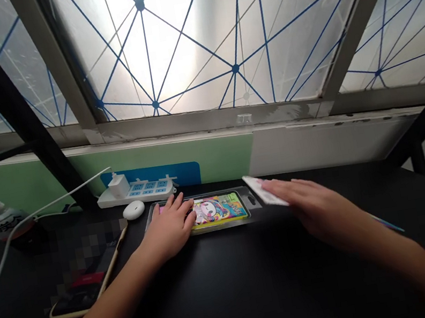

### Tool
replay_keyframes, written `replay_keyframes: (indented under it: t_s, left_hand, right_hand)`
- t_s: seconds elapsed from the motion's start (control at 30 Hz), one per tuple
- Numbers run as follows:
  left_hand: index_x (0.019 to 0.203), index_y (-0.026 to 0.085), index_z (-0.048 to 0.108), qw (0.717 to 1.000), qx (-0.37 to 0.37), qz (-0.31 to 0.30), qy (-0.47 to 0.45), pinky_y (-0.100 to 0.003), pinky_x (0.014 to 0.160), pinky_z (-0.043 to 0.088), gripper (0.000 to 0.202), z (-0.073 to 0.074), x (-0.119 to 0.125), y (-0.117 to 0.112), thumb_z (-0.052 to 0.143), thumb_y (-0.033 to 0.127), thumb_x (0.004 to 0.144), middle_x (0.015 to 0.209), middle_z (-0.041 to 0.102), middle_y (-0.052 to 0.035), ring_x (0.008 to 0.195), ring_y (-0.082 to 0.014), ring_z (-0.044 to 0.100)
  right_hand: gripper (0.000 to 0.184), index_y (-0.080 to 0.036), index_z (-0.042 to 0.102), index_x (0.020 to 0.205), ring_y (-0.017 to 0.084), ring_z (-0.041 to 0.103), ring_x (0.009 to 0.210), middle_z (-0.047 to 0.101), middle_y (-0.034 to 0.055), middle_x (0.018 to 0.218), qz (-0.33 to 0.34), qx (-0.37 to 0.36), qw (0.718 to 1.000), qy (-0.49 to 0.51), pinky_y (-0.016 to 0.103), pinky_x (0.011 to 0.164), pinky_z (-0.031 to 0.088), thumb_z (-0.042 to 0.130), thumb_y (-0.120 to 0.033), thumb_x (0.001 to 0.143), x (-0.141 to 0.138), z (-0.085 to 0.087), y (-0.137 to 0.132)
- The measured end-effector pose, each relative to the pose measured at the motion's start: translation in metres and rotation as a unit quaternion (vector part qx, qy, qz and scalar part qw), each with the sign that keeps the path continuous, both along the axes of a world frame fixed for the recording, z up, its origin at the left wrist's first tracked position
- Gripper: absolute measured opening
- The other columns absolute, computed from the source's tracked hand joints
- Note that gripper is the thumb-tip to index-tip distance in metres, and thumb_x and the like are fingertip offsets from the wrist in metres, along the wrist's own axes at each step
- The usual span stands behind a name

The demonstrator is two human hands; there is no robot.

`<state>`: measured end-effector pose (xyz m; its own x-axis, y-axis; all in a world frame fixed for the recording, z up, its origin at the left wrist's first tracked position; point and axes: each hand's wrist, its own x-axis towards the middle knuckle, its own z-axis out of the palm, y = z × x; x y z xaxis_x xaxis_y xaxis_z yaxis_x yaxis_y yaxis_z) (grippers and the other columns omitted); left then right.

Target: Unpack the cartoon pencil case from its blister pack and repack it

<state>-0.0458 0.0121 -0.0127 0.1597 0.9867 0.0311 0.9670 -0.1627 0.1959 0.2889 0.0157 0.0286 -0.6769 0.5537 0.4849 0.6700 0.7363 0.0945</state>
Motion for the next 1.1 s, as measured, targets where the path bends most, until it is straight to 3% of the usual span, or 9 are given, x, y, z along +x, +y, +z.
replay_keyframes:
  t_s: [0.1, 0.2, 0.27, 0.33, 0.43, 0.57, 0.7, 0.93, 1.1]
  left_hand:
    - [0.149, 0.024, 0.046, 1.000, 0.023, 0.001, 0.000, -0.067, 0.114, 0.021, 0.054, -0.004, 0.003, 0.000, 0.027, 0.044, 0.103, 0.162, 0.030, -0.0119, 0.150, -0.0354, 0.021]
    - [0.149, 0.022, 0.046, 0.999, 0.043, -0.001, 0.004, -0.069, 0.113, 0.022, 0.053, -0.008, 0.008, -0.002, 0.028, 0.042, 0.103, 0.161, 0.032, -0.0136, 0.150, -0.0372, 0.023]
    - [0.149, 0.022, 0.045, 0.999, 0.050, -0.009, 0.000, -0.069, 0.113, 0.022, 0.053, -0.010, 0.012, -0.003, 0.027, 0.043, 0.103, 0.161, 0.032, -0.0134, 0.150, -0.0373, 0.022]
    - [0.149, 0.023, 0.045, 0.998, 0.056, -0.019, -0.003, -0.069, 0.113, 0.022, 0.052, -0.012, 0.015, -0.004, 0.029, 0.042, 0.103, 0.161, 0.032, -0.0127, 0.150, -0.0369, 0.022]
    - [0.148, 0.024, 0.046, 0.998, 0.063, -0.026, 0.001, -0.069, 0.113, 0.022, 0.051, -0.013, 0.018, -0.006, 0.031, 0.042, 0.103, 0.160, 0.033, -0.0124, 0.150, -0.0369, 0.023]
    - [0.148, 0.024, 0.046, 0.997, 0.067, -0.034, 0.013, -0.068, 0.113, 0.023, 0.051, -0.012, 0.018, -0.007, 0.032, 0.043, 0.103, 0.160, 0.035, -0.0118, 0.149, -0.0365, 0.025]
    - [0.148, 0.024, 0.046, 0.996, 0.072, -0.034, 0.027, -0.068, 0.112, 0.025, 0.051, -0.011, 0.018, -0.007, 0.031, 0.042, 0.103, 0.159, 0.035, -0.0118, 0.149, -0.0365, 0.026]
    - [0.147, 0.023, 0.048, 0.994, 0.096, -0.034, 0.032, -0.068, 0.112, 0.026, 0.050, -0.013, 0.020, -0.008, 0.033, 0.041, 0.103, 0.158, 0.037, -0.0126, 0.148, -0.0375, 0.027]
    - [0.141, 0.023, 0.054, 0.995, 0.082, -0.020, -0.044, -0.066, 0.113, 0.028, 0.045, -0.008, 0.016, -0.006, 0.034, 0.033, 0.102, 0.154, 0.045, -0.0103, 0.146, -0.0345, 0.033]
  right_hand:
    - [0.052, -0.019, 0.054, 0.139, 0.023, 0.064, 0.120, 0.065, 0.0062, 0.135, 0.083, 0.028, 0.996, -0.022, 0.042, 0.100, 0.052, 0.039, -0.005, 0.091, -0.046, -0.017, -0.048]
    - [0.037, -0.018, 0.061, 0.129, 0.026, 0.069, 0.111, 0.072, 0.0050, 0.125, 0.164, 0.075, 0.984, -0.008, 0.041, 0.097, 0.053, 0.042, -0.016, 0.098, -0.092, -0.056, -0.086]
    - [0.027, -0.020, 0.066, 0.120, 0.024, 0.072, 0.103, 0.076, 0.0034, 0.115, 0.183, 0.086, 0.979, 0.018, 0.037, 0.094, 0.054, 0.049, -0.023, 0.099, -0.115, -0.079, -0.094]
    - [0.039, -0.017, 0.062, 0.128, 0.029, 0.067, 0.113, 0.071, 0.0097, 0.126, 0.187, 0.005, 0.982, -0.019, 0.040, 0.097, 0.052, 0.051, -0.041, 0.099, -0.131, -0.087, -0.088]
    - [0.062, -0.018, 0.046, 0.147, 0.031, 0.044, 0.140, 0.049, 0.0119, 0.151, 0.170, -0.193, 0.966, -0.039, 0.048, 0.115, 0.035, 0.044, -0.057, 0.099, -0.142, -0.072, -0.068]
    - [0.056, -0.024, 0.041, 0.151, 0.024, 0.026, 0.149, 0.039, 0.0063, 0.159, 0.175, -0.329, 0.928, -0.022, 0.045, 0.124, 0.012, 0.042, -0.050, 0.101, -0.145, -0.046, -0.053]
    - [0.055, -0.024, 0.043, 0.150, 0.022, 0.025, 0.149, 0.042, 0.0068, 0.157, 0.183, -0.357, 0.916, -0.013, 0.042, 0.125, 0.008, 0.045, -0.048, 0.101, -0.142, -0.045, -0.053]
    - [0.059, -0.029, 0.034, 0.155, 0.024, 0.022, 0.150, 0.036, 0.0056, 0.161, 0.180, -0.384, 0.906, -0.009, 0.050, 0.124, 0.007, 0.047, -0.046, 0.100, -0.143, -0.048, -0.052]
    - [0.058, -0.026, 0.037, 0.153, 0.023, 0.021, 0.151, 0.035, 0.0061, 0.161, 0.173, -0.387, 0.905, -0.019, 0.047, 0.124, 0.008, 0.046, -0.047, 0.100, -0.142, -0.046, -0.052]
